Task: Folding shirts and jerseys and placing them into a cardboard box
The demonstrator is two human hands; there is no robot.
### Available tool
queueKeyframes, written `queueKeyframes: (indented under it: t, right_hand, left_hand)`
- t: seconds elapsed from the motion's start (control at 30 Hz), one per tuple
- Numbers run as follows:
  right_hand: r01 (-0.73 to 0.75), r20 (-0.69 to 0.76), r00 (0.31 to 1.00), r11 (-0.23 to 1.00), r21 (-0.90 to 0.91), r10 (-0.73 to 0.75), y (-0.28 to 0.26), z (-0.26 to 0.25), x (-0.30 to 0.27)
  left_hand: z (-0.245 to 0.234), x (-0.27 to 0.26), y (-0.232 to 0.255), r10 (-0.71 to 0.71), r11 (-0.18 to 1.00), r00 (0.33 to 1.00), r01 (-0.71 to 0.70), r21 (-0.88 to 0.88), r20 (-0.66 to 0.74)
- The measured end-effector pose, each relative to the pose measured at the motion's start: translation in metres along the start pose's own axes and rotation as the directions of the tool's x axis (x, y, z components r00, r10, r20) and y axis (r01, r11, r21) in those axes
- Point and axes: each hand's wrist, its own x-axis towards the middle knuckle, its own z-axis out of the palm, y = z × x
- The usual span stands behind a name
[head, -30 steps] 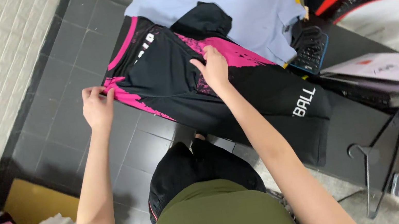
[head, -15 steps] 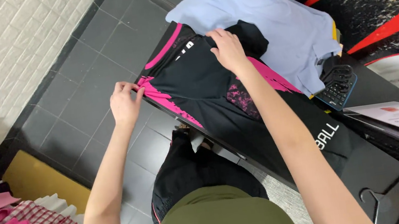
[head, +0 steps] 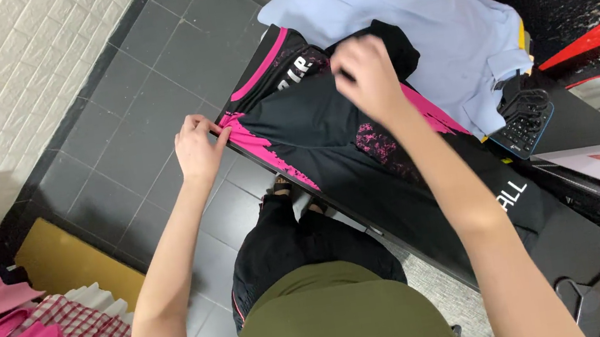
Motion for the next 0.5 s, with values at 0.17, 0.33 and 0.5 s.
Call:
queueKeyframes:
  t: [0.17, 0.33, 0.5]
  right_hand:
    - [-0.044, 0.043, 0.998, 0.994, 0.097, 0.040, -0.052, 0.026, -0.120]
    - [0.070, -0.111, 0.991, 0.997, -0.037, -0.073, -0.068, 0.106, -0.216]
    - [-0.083, -0.131, 0.988, 0.996, -0.014, 0.080, -0.087, 0.114, -0.231]
  left_hand:
    - [0.005, 0.000, -0.006, -0.031, 0.995, 0.998, 0.025, -0.101, -0.056]
    - [-0.006, 0.000, 0.005, -0.067, 0.986, 0.996, 0.056, -0.155, -0.064]
    - [-0.006, -0.001, 0.007, 0.046, 0.995, 0.993, -0.055, -0.083, -0.108]
